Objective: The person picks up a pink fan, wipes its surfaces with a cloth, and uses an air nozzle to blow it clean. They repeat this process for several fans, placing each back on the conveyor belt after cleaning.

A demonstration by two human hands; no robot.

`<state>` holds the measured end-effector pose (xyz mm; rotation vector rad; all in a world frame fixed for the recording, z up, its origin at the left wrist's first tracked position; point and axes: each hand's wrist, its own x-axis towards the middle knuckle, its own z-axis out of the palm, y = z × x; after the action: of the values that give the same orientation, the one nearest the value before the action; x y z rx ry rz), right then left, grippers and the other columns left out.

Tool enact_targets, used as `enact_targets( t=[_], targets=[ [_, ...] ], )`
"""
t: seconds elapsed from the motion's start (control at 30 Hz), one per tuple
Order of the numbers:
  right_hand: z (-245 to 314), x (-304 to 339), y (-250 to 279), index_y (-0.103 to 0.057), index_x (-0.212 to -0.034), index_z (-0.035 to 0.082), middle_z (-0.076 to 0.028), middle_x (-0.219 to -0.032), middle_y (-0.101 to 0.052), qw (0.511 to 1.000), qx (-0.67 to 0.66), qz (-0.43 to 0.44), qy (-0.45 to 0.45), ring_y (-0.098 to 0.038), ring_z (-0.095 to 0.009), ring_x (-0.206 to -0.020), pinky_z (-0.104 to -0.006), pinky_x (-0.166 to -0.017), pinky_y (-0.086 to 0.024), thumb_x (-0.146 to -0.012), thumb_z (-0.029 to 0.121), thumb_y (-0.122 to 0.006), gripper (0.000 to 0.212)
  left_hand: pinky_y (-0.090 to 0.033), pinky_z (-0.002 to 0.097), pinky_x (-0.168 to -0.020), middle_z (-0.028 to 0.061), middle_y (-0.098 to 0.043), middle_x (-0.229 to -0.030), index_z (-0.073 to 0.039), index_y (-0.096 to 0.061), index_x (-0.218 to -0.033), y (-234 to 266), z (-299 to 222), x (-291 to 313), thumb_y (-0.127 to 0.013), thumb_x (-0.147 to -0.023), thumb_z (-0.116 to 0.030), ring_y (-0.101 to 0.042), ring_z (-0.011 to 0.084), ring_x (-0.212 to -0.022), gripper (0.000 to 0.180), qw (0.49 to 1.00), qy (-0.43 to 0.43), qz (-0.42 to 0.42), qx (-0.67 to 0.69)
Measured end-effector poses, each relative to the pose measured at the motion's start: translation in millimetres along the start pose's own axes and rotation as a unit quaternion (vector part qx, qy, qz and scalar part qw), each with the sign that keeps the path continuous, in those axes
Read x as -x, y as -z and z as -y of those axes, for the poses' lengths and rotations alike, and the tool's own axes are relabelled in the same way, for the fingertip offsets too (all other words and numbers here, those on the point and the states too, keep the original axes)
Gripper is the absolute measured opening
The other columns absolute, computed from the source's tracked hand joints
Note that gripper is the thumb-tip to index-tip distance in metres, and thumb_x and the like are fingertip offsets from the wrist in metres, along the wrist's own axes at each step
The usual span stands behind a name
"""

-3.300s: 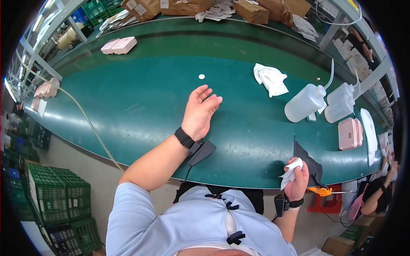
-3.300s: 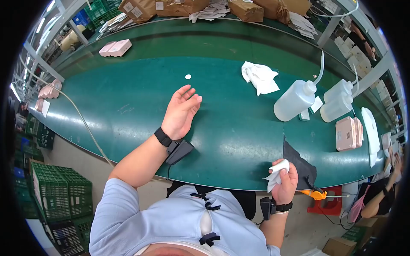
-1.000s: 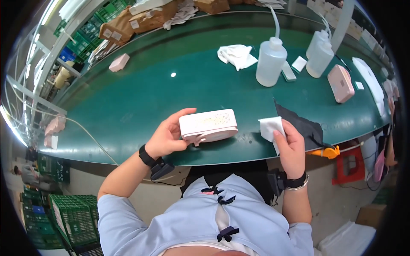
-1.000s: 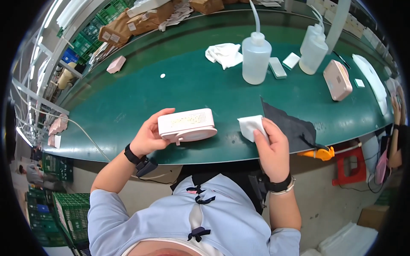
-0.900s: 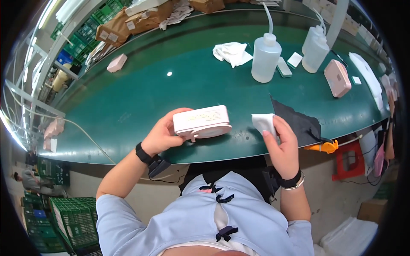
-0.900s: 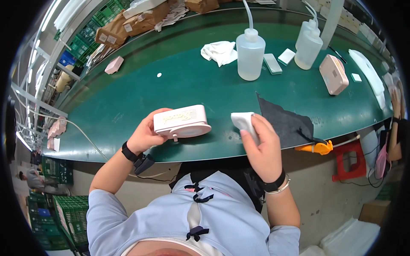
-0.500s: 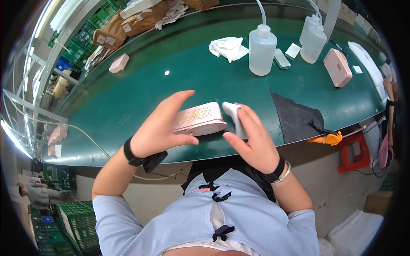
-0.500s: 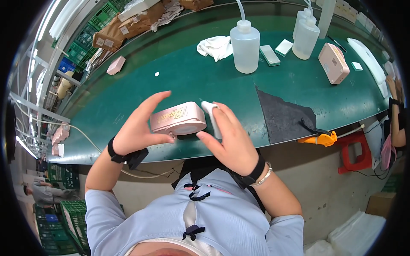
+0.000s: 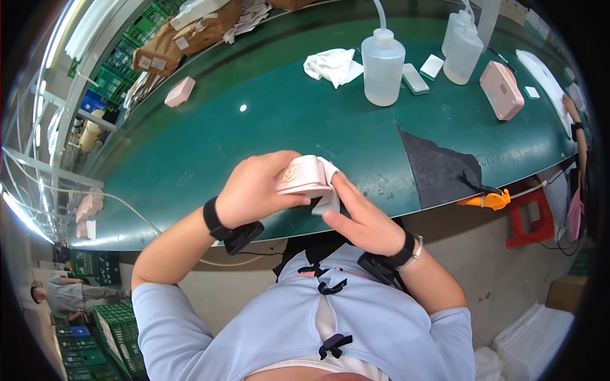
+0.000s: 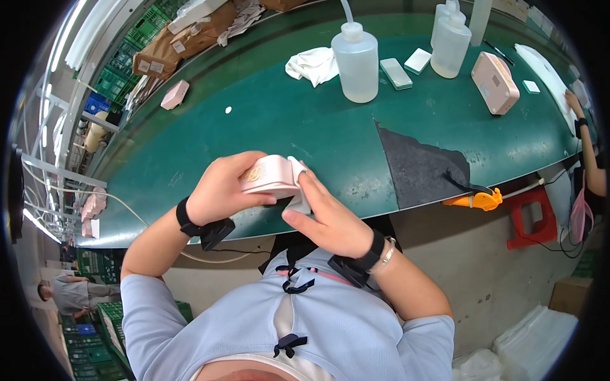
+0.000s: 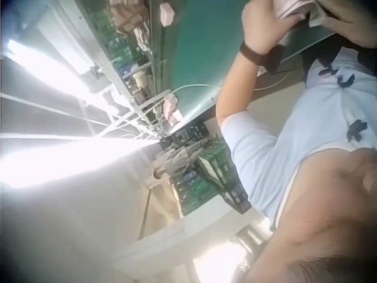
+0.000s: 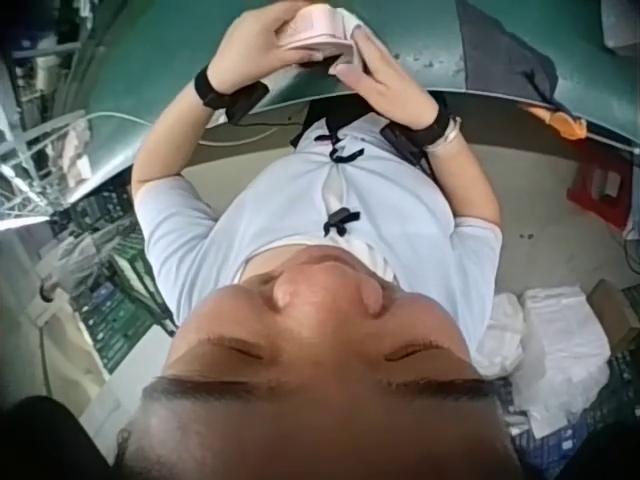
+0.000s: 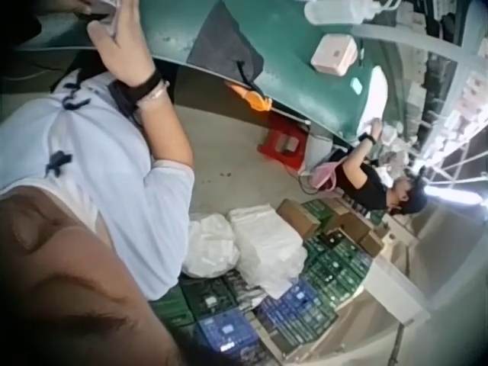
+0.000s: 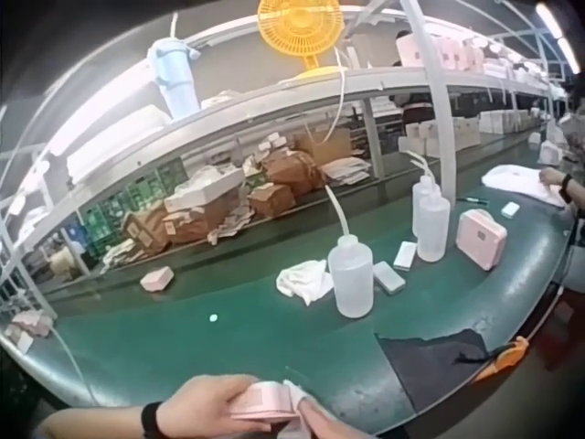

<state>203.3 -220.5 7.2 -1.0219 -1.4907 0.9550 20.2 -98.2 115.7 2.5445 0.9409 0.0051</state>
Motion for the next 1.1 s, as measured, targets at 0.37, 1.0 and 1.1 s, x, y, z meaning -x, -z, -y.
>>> enact_targets(
  t=[0.37, 1.0, 1.1],
  targets=[
    [53.3, -5.6, 27.5, -0.051, -0.136, 0.002, -0.018, -0.147, -0.045, 0.93, 0.265, 0.006, 0.253, -0.038, -0.035, -0.141, -0.0422, -0.115, -0.027, -0.091, 0.05, -0.06, 0.066, -0.054, 0.0305, -0.086, 0.0098, -0.071, -0.113, -0.003, -0.064, -0.119, -15.1, 19.8, 31.7, -0.091, -0.062, -0.011, -0.068, 0.0181, -0.104, 0.064, 0.932, -0.213, -0.193, 0.222],
    [85.1, -21.9, 16.9, -0.054, -0.128, -0.001, -0.018, -0.148, -0.045, 0.908, 0.312, 0.032, 0.276, -0.041, -0.036, -0.138, -0.0481, -0.113, -0.031, -0.087, 0.061, -0.059, 0.075, -0.056, 0.0325, -0.085, 0.0158, -0.07, -0.113, -0.001, -0.067, -0.111, -16.9, 11.4, 46.1, -0.09, -0.062, -0.013, -0.071, 0.0253, -0.099, 0.055, 0.908, -0.222, -0.29, 0.205],
    [94.0, -34.7, 4.3, -0.056, -0.125, -0.002, -0.019, -0.147, -0.045, 0.881, 0.353, 0.09, 0.302, -0.041, -0.038, -0.138, -0.0483, -0.113, -0.031, -0.086, 0.062, -0.059, 0.075, -0.056, 0.032, -0.082, 0.0144, -0.072, -0.109, -0.002, -0.068, -0.108, -14.3, 6.0, 48.6, -0.091, -0.061, -0.016, -0.072, 0.027, -0.095, 0.054, 0.918, -0.215, -0.297, 0.153]
  ],
)
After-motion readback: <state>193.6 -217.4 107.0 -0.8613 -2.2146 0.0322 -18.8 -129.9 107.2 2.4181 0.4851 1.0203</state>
